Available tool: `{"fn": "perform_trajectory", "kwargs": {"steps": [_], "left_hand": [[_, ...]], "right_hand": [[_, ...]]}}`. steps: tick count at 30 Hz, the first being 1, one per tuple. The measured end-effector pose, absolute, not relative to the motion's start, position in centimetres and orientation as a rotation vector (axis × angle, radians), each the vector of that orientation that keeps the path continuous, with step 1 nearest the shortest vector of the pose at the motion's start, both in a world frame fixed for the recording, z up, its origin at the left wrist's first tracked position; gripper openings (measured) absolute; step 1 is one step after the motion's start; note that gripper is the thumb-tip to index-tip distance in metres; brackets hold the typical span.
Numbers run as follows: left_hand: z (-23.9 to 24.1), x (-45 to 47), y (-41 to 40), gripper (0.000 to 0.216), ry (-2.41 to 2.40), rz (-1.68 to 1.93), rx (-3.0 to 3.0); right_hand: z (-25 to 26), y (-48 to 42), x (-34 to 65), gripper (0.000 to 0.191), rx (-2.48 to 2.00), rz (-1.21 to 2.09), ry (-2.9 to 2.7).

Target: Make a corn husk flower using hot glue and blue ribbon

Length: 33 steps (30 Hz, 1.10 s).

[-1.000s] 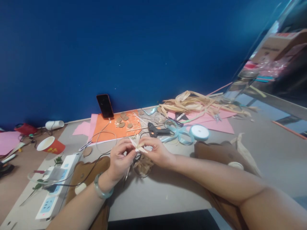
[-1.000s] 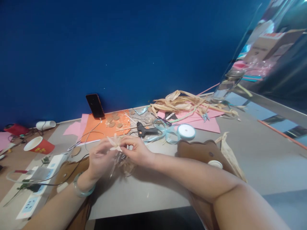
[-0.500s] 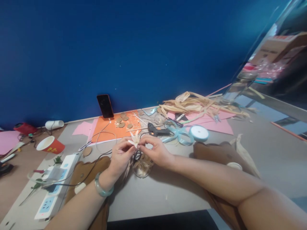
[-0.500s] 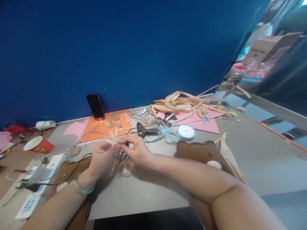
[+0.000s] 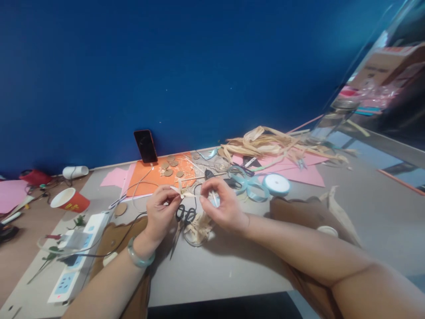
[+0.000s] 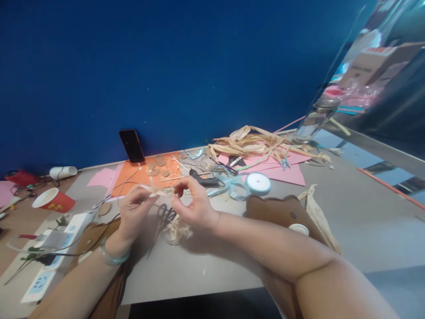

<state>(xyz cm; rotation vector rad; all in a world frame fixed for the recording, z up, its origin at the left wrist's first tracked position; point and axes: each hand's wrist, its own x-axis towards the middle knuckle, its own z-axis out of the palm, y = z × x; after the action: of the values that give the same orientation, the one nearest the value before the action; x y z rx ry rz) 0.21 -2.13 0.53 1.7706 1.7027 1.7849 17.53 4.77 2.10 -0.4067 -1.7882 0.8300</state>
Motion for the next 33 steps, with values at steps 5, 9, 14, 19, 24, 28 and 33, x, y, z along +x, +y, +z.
{"fn": "perform_trajectory", "kwargs": {"steps": [5, 9, 14, 19, 24, 28, 33], "left_hand": [[0.6, 0.2, -2.1, 0.01, 1.746, 1.768, 1.861], [0.4, 0.4, -2.2, 0.011, 1.758, 1.766, 1.918], [-0.5, 0.3, -2.4, 0.003, 1.749, 1.765, 1.893], [-1.0, 0.2, -2.6, 0.004, 1.795, 1.715, 1.873], [-0.8, 0.3, -2.7, 0.005, 1.781, 1.719, 1.845], [-0.6, 0.4, -2.6, 0.011, 1.766, 1.698, 1.758], [-0.4, 0.5, -2.6, 0.009, 1.699, 1.71, 1.71]], "right_hand": [[2.3, 4.6, 18.2, 0.026, -0.156, 0.505, -1.96], [2.0, 4.5, 18.2, 0.034, -0.069, 0.355, -2.082], [1.5, 4.6, 18.1, 0.036, -0.077, 0.339, -2.133], [1.5, 4.5, 17.9, 0.035, -0.057, 0.285, -2.174], [1.6, 4.4, 17.8, 0.04, -0.016, 0.226, -2.212], [1.7, 4.7, 18.1, 0.046, -0.059, 0.237, -2.187], [1.8, 5.0, 18.2, 0.045, -0.154, 0.314, -2.155]]}}
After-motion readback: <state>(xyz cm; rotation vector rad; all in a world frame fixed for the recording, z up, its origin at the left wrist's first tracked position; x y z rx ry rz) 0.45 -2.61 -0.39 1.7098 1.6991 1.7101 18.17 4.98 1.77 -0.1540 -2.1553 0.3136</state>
